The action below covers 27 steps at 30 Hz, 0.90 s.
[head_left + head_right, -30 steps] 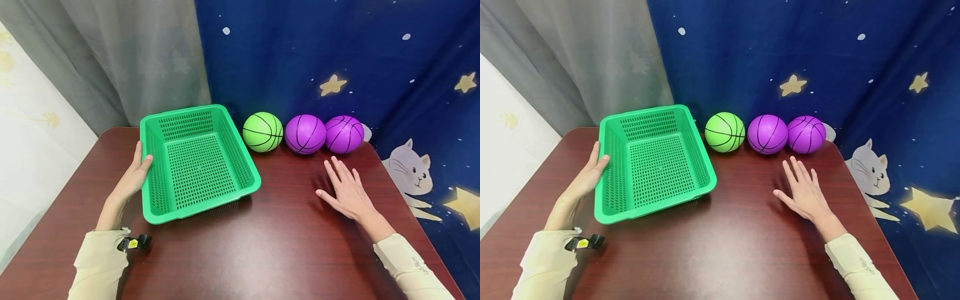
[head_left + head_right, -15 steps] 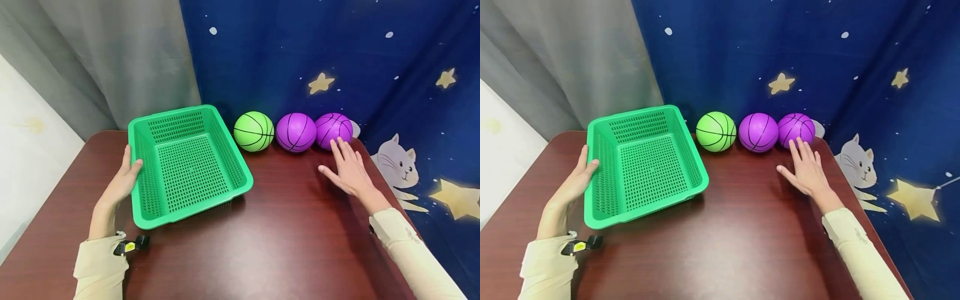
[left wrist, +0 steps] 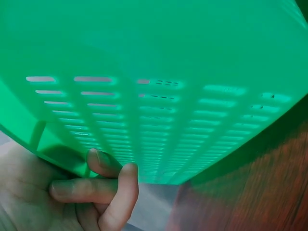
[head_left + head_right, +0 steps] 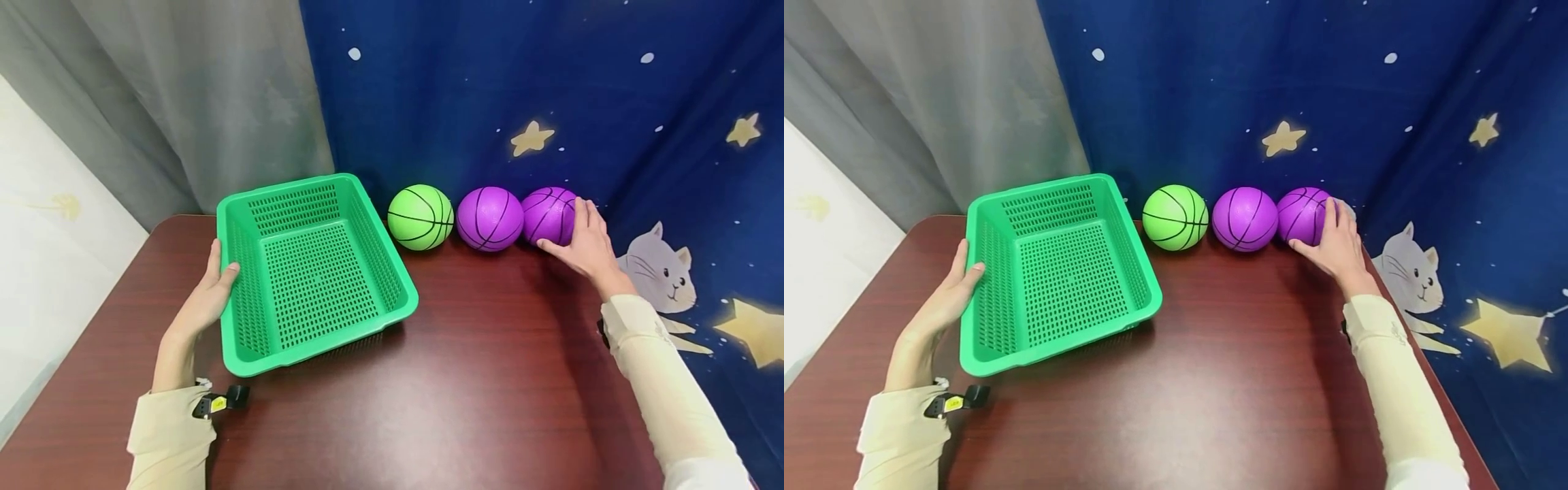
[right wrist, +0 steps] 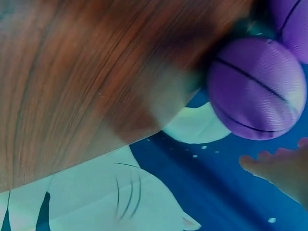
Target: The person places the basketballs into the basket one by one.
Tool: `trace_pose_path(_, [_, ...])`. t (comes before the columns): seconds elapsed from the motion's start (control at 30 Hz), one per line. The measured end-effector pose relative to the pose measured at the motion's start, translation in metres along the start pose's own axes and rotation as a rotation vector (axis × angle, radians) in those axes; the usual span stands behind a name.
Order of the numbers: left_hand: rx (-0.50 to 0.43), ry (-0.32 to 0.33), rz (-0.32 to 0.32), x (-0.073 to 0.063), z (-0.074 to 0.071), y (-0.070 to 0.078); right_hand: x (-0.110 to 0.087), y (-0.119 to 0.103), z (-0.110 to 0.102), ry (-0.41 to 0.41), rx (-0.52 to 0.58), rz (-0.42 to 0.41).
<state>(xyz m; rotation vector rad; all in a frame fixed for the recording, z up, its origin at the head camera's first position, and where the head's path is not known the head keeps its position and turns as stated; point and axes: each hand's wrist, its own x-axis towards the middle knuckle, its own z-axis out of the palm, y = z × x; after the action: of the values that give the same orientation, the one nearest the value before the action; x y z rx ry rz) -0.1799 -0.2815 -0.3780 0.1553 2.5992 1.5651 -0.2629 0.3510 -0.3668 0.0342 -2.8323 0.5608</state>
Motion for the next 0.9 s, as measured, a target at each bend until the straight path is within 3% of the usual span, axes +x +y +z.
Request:
trace_pose_path(0.27, [0.061, 0.002, 0.011, 0.001, -0.002, -0.003, 0.021, 0.010, 0.010, -0.001, 0.057, 0.117])
trace_pose_path(0.9, [0.054, 0.011, -0.014, 0.001, -0.002, -0.004, 0.040, 0.012, 0.023, 0.007, 0.116, 0.149])
